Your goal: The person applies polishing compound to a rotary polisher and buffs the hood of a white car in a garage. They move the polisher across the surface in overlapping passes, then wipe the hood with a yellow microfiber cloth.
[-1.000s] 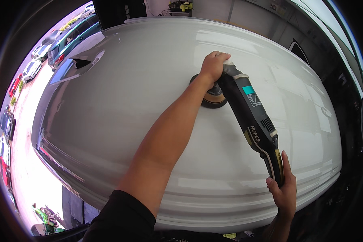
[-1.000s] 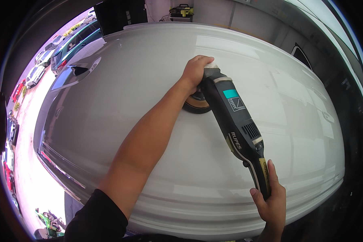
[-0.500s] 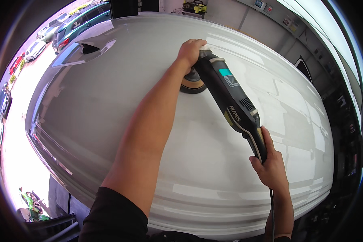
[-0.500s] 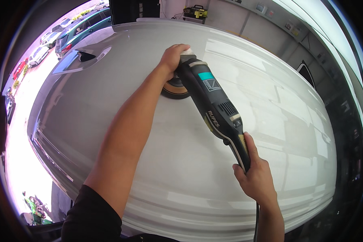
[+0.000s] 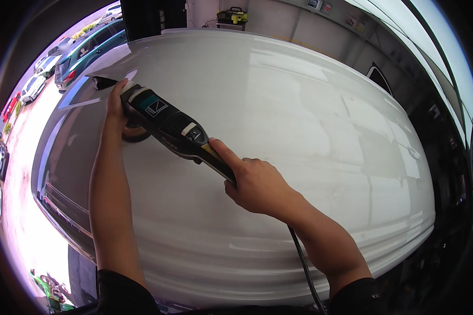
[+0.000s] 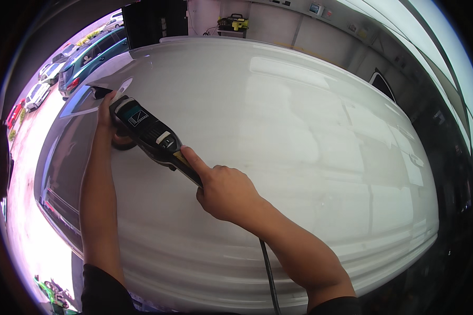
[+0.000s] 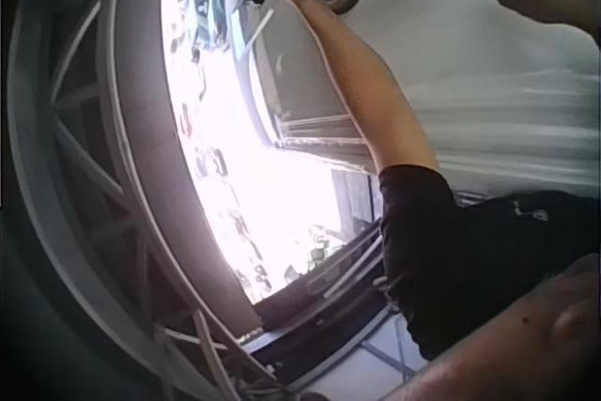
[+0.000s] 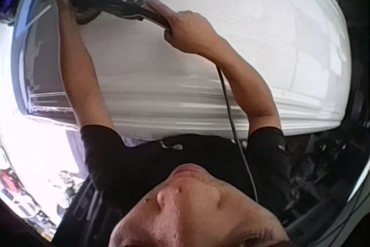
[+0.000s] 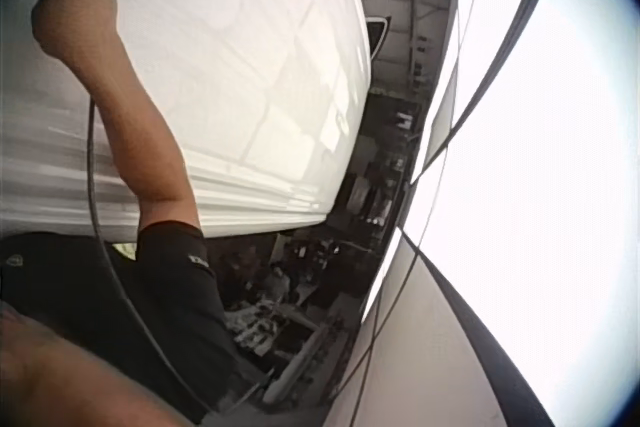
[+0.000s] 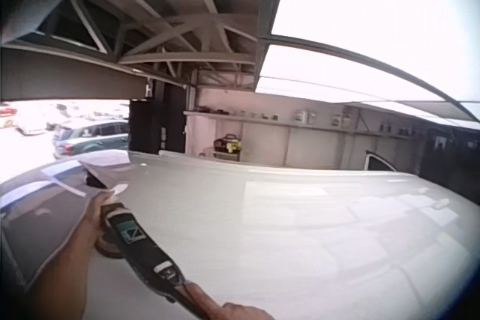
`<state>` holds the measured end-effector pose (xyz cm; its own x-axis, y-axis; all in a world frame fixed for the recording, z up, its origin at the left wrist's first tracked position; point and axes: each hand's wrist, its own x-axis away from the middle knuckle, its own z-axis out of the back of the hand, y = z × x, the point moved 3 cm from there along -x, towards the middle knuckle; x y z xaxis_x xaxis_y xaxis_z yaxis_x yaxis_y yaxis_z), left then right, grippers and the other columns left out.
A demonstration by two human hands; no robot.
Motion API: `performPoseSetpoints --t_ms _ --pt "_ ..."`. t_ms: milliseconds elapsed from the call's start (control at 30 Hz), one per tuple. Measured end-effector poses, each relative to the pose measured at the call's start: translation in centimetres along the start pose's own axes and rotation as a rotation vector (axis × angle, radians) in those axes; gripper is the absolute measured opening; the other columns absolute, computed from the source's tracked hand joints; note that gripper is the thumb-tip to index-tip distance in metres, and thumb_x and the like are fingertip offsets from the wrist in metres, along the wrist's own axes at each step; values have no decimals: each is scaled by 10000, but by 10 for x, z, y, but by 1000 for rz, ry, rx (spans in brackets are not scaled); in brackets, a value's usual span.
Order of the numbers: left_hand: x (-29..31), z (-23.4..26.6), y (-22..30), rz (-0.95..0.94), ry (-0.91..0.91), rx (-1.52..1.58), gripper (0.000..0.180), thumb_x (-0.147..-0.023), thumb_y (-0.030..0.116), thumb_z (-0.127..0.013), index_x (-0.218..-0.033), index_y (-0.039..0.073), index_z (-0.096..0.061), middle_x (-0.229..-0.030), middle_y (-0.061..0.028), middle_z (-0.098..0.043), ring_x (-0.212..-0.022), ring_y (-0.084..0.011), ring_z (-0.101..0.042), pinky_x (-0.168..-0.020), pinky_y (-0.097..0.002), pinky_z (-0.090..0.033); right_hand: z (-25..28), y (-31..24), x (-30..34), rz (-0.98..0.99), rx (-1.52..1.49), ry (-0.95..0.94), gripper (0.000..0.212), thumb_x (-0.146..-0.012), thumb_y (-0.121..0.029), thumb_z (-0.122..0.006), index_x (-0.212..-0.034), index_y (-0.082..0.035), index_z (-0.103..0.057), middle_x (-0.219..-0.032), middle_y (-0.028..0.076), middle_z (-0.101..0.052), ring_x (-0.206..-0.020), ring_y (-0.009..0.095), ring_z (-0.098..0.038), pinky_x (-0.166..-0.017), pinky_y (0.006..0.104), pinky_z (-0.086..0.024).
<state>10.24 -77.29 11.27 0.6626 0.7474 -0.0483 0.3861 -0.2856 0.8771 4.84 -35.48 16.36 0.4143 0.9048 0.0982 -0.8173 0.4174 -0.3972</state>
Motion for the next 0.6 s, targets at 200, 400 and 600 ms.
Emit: performPoseSetpoints --t_ms 200,400,600 --pt "9 -127 -65 -103 -76 -86 294 -906 289 -661 -1051 33 -662 -938 -80 -652 -864 -188 -626 -821 -331 -503 20 58 86 -156 -103 157 873 -837 -82 -641 -1593 -214 -224 -827 219 -676 -773 410 -684 -737 486 -540" --pt "65 -311 -150 -40 -270 -161 299 -906 285 -647 -1043 18 -658 -917 -84 -670 -833 -171 -629 -792 -304 -498 29 107 210 -517 -164 347 913 -799 -12 -670 -1589 -178 -244 -1056 251 -708 -930 449 -701 -849 476 -542" --pt "147 -420 -197 40 -466 -316 436 -897 358 -633 -1109 -23 -647 -1033 -152 -690 -943 -225 -640 -874 -336 -488 27 125 309 -905 -299 406 927 -771 -2 -617 -1598 -127 -218 -1180 271 -677 -1040 415 -694 -929 423 -523"
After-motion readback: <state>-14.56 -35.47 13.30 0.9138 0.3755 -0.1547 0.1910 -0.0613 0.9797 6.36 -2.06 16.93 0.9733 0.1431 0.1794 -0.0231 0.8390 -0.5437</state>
